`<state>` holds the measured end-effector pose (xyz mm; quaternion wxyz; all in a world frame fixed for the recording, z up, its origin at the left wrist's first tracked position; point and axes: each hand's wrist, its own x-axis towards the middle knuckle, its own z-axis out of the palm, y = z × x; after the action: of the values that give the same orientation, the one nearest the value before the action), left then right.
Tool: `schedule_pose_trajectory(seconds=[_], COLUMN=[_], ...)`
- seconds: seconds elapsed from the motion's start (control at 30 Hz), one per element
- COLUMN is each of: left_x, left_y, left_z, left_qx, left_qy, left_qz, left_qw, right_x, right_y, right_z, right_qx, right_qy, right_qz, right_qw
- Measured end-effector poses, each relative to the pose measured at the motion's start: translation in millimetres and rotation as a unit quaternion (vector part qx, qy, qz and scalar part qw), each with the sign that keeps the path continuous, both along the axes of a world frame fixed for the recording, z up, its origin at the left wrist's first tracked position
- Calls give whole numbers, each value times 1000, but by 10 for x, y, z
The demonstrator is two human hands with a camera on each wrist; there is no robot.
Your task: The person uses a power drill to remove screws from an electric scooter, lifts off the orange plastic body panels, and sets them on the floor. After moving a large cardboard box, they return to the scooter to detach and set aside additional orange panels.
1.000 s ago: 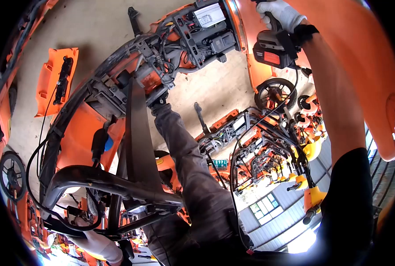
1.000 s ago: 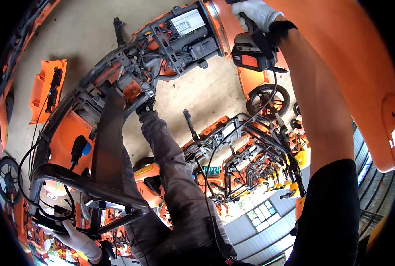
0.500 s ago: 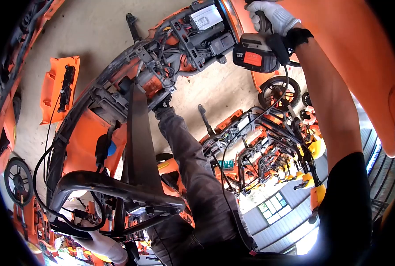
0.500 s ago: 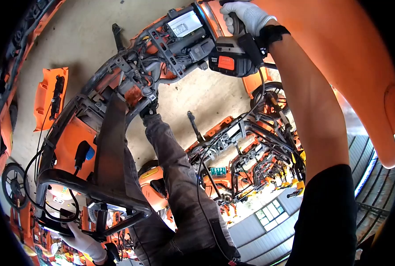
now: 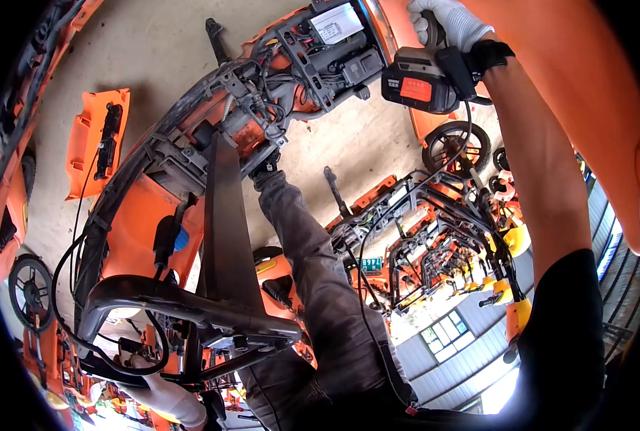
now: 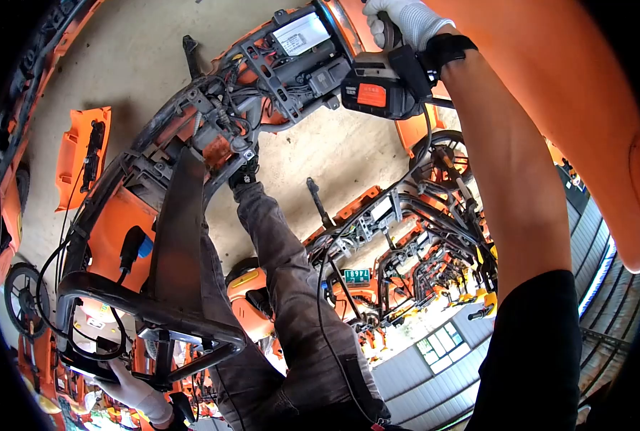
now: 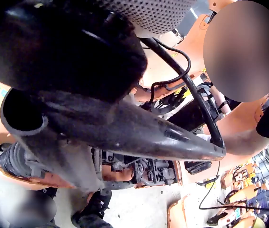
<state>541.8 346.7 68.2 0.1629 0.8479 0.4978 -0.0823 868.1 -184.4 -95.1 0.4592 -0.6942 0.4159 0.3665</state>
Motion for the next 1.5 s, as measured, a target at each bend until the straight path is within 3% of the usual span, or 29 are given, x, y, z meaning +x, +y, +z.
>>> schedule_pose_trajectory(seconds=[0.23,0.37,0.47,0.57,0.7,0.8,1.0,1.07,1.3,1.37,1.4,1.5], left_x=[68,33,67,105,101,100,36,45,63,101,124,138], left_y=[-85,-29,-82,-123,-101,-111,-43,-73,-68,-103,-137,-164], left_z=[0,9,0,27,16,19,-5,-22,15,18,21,30], left_qx=[6,-3,-28,0,-5,-26,-38,0,-30,-24,-23,-20], left_qy=[-16,-15,-44,-16,-16,-31,-45,-44,-32,-27,-26,-29], left_qz=[3,-12,29,30,28,32,30,-13,20,18,19,26], left_qw=[1000,1000,998,999,999,999,998,999,999,999,999,999], right_x=[-103,-67,-58,-33,-15,-7,38,25,-8,-76,-113,-253], right_y=[-129,-161,-49,79,31,101,166,156,87,31,-150,-227], right_z=[-111,-143,-87,-22,-31,41,131,152,213,252,199,67], right_qx=[122,125,65,4,29,-16,-39,-39,-1,28,84,53], right_qy=[-4,-7,-44,-44,-33,-36,-11,-17,5,-47,-13,-66], right_qz=[-77,-90,-22,-21,-22,29,51,62,25,60,40,85], right_qw=[990,988,997,999,999,999,998,997,1000,997,996,993])
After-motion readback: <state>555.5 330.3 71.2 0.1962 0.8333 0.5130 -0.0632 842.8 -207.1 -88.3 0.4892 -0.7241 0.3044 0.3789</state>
